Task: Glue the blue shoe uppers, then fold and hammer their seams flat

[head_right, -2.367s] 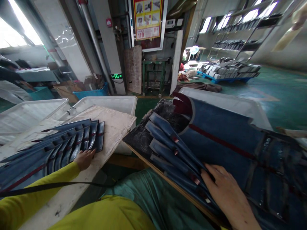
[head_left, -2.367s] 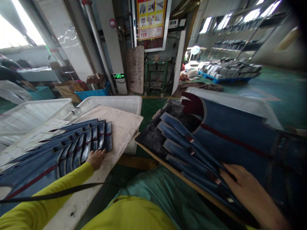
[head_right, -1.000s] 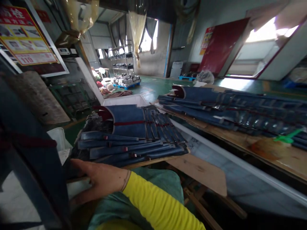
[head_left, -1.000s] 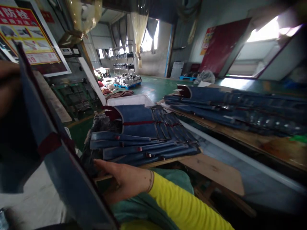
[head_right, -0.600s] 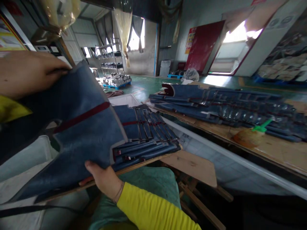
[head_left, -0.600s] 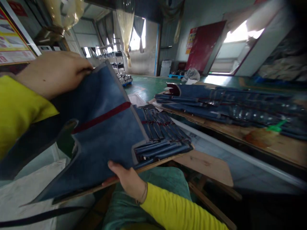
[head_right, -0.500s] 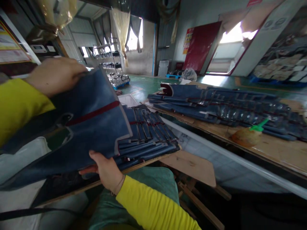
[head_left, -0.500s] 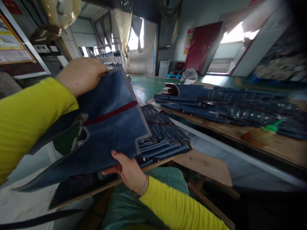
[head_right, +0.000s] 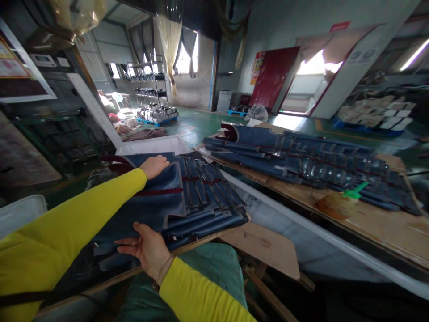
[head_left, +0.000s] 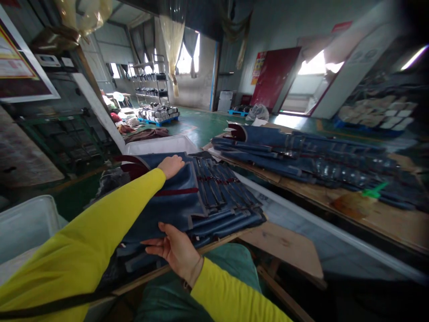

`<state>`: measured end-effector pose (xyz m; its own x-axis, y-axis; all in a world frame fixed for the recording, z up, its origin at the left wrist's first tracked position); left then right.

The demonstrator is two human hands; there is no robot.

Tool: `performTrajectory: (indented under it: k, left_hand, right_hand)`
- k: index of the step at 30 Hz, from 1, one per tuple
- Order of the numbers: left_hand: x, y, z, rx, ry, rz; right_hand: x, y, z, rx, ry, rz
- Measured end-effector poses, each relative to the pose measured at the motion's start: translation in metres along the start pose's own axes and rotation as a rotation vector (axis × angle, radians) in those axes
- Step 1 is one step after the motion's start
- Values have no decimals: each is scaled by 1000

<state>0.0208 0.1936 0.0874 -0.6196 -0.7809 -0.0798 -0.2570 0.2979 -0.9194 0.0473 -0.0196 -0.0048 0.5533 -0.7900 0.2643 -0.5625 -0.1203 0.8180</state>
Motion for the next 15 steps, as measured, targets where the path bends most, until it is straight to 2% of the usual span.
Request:
performTrajectory:
  k: [3,6,9,12,15]
  left_hand:
    - [-4,17,7,12,-10,4]
    - [-6,35,21,29,-39,0]
    - [-5,40,32,47,-97,12]
    - [11,20,31,56,-97,56]
    - [59,-15,8,83,-55,111]
  right_hand:
    - [0,-1,4,-70,88,3]
    - [1,-1,5,-52,120,-46]
    - [2,-2,4,-6,140,-75]
    - [6,-3,3,29,161,-65]
    - [15,-3,3,56,184,-44]
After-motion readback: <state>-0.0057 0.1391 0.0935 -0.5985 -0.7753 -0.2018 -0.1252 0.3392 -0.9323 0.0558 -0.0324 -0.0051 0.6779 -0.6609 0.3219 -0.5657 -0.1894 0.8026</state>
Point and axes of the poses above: each hand's wrist, its own x-axis away from the middle knuckle, its own y-axis out of the palm, z = x × y, the point moved 5 cm from there along -x, towards the middle knuckle, and after that the axes turned 2 degrees about y, right-handed, at the moved point
